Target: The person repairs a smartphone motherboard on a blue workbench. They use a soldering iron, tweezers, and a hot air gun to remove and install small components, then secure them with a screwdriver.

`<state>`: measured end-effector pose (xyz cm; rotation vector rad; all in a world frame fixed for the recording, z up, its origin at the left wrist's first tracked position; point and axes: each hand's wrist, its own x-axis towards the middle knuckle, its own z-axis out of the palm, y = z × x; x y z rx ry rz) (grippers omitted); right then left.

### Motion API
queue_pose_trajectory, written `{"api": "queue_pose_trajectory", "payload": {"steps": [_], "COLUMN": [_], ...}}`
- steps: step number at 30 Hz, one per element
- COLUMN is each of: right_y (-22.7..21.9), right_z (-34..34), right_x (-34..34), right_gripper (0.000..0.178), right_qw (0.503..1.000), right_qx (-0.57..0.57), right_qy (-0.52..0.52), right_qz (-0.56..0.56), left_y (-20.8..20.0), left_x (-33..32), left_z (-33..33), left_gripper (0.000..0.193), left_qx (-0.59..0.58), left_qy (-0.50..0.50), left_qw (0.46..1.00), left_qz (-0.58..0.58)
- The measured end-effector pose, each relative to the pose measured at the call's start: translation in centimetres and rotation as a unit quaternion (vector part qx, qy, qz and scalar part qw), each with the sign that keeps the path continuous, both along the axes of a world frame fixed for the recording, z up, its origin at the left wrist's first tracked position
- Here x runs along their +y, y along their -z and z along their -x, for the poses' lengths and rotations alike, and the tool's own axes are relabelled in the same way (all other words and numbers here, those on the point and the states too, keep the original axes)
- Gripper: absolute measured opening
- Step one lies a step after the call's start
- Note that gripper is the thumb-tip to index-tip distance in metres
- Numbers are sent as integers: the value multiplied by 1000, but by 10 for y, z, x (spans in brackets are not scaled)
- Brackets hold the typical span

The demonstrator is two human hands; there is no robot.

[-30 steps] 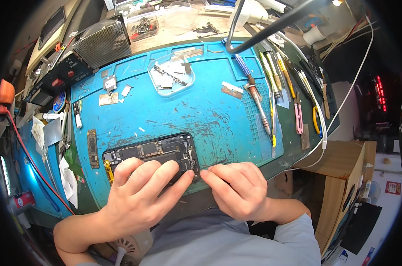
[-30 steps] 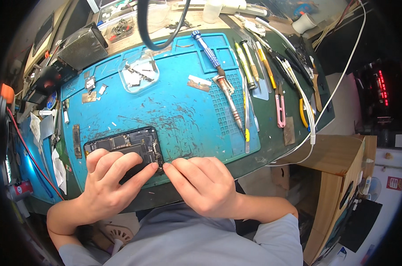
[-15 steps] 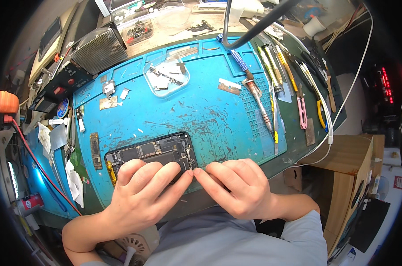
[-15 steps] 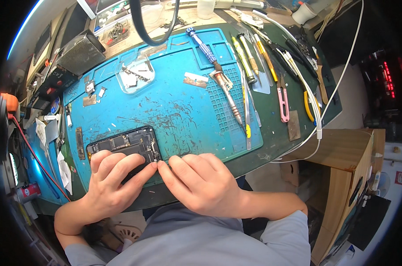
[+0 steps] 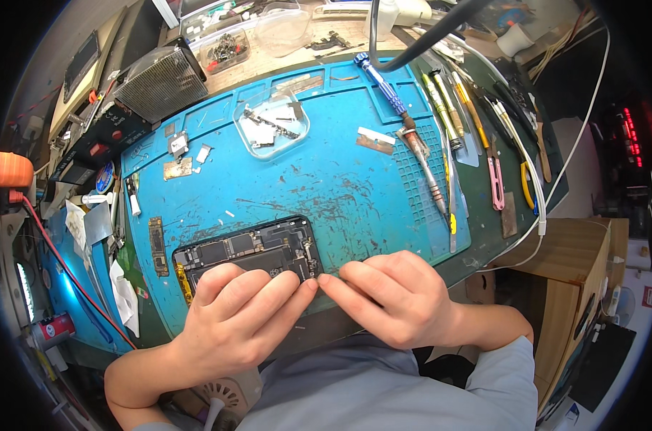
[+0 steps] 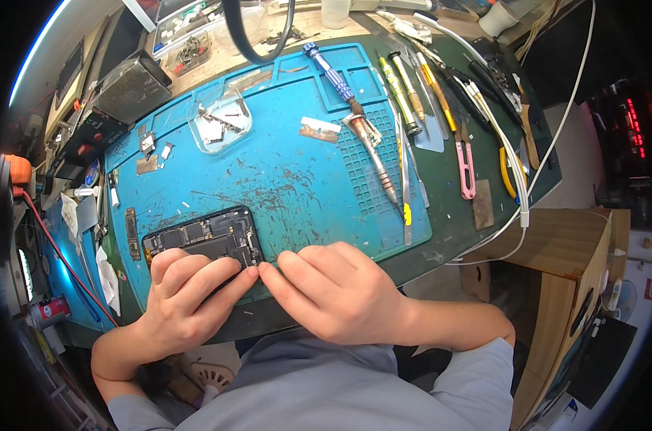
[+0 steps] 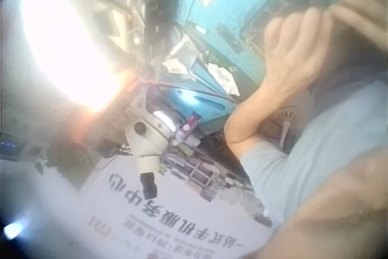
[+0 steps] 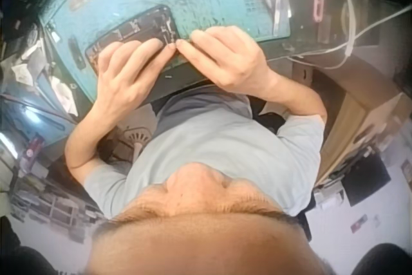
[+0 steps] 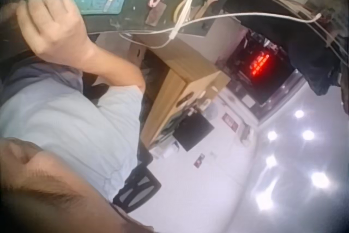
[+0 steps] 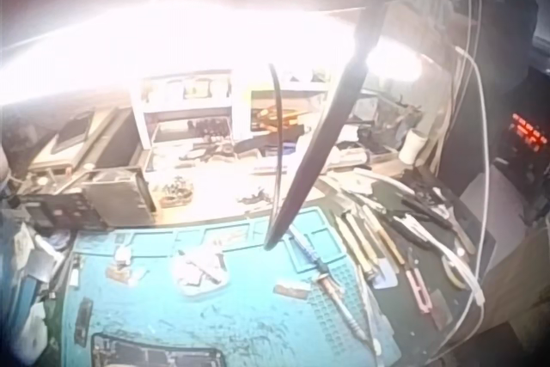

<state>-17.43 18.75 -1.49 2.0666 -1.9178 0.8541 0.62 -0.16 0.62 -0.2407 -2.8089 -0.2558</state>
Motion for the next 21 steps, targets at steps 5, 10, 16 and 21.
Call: {"api": "queue_pose_trajectory", "payload": {"steps": [5,10,16,21], "right_y": [4,5,6,2], "right_z": [2,3,3,2], "right_x": [4,3,1,0], "right_gripper": [38,37,36,32], "right_qw": [999,998,997,999], "right_qx": [-40,-58,-79,-35], "right_qy": [0,1,2,-7], "right_qz": [2,8,12,-7], "left_y": [0,-1,-1,1], "left_x": [1,1,1,3], "left_z": [1,1,1,1], "left_gripper": [51,51,39,36], "left_qx": [2,-1,11,23], "left_qy": [4,5,6,11], "left_qw": [1000,1000,999,998], "left_qz": [-1,-3,32,58]}}
